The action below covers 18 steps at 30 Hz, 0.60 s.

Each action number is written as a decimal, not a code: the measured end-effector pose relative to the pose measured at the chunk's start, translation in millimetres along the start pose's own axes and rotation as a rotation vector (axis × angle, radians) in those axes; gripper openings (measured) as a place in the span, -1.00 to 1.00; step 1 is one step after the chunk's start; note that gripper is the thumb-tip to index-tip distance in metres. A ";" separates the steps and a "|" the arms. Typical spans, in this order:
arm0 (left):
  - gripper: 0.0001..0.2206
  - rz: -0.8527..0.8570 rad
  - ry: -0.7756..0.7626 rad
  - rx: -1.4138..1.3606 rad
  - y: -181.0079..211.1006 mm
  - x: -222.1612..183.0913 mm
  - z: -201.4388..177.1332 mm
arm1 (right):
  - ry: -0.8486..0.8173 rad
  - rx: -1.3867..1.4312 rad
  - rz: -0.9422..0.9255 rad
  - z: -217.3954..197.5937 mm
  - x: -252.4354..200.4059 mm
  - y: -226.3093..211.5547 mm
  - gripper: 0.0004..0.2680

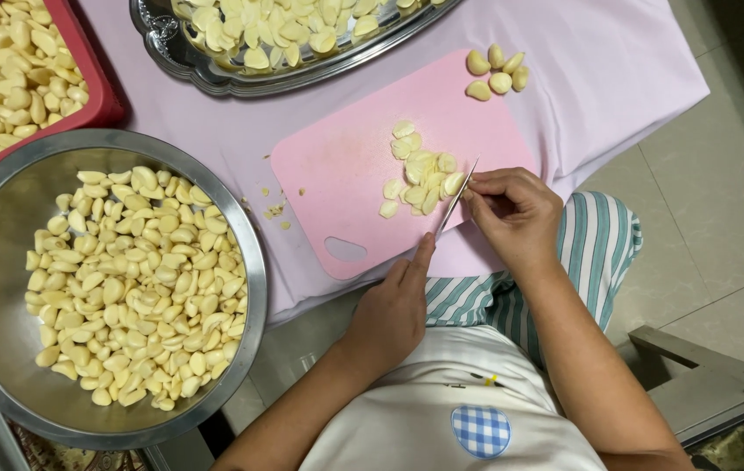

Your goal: Slicing peeled garlic cloves into thin pieces using a small knife on a pink cutting board.

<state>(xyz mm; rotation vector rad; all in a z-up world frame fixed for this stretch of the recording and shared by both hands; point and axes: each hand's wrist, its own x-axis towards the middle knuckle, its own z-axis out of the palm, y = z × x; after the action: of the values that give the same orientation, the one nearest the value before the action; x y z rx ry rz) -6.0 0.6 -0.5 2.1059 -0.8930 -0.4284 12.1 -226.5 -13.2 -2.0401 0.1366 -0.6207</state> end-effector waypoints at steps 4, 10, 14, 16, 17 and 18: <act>-0.40 0.015 0.026 0.045 1.3 3.1 2.8 | -0.001 -0.004 -0.005 -0.2 0.1 1.6 -0.93; -0.40 0.015 0.029 0.046 -0.6 4.7 7.5 | 0.000 -0.004 -0.014 0.0 -0.6 3.8 -0.92; -0.40 0.043 0.073 0.063 -0.3 7.8 9.9 | -0.005 -0.007 -0.026 -0.5 -0.4 3.5 -0.93; -0.40 0.047 0.081 0.067 1.0 9.6 9.6 | -0.008 -0.008 -0.025 -0.3 -0.5 3.8 -0.93; -0.41 0.056 0.093 0.076 1.5 10.7 9.3 | -0.007 -0.007 -0.025 -0.2 -0.6 4.5 -0.93; -0.41 0.064 0.105 0.084 2.0 11.9 9.1 | -0.006 -0.005 -0.025 -0.1 -0.8 5.2 -0.93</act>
<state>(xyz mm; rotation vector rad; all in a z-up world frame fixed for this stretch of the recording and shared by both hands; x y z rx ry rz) -3.8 -13.7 -4.7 2.1486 -0.9282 -0.2481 12.2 -229.1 -17.8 -2.0514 0.1090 -0.6306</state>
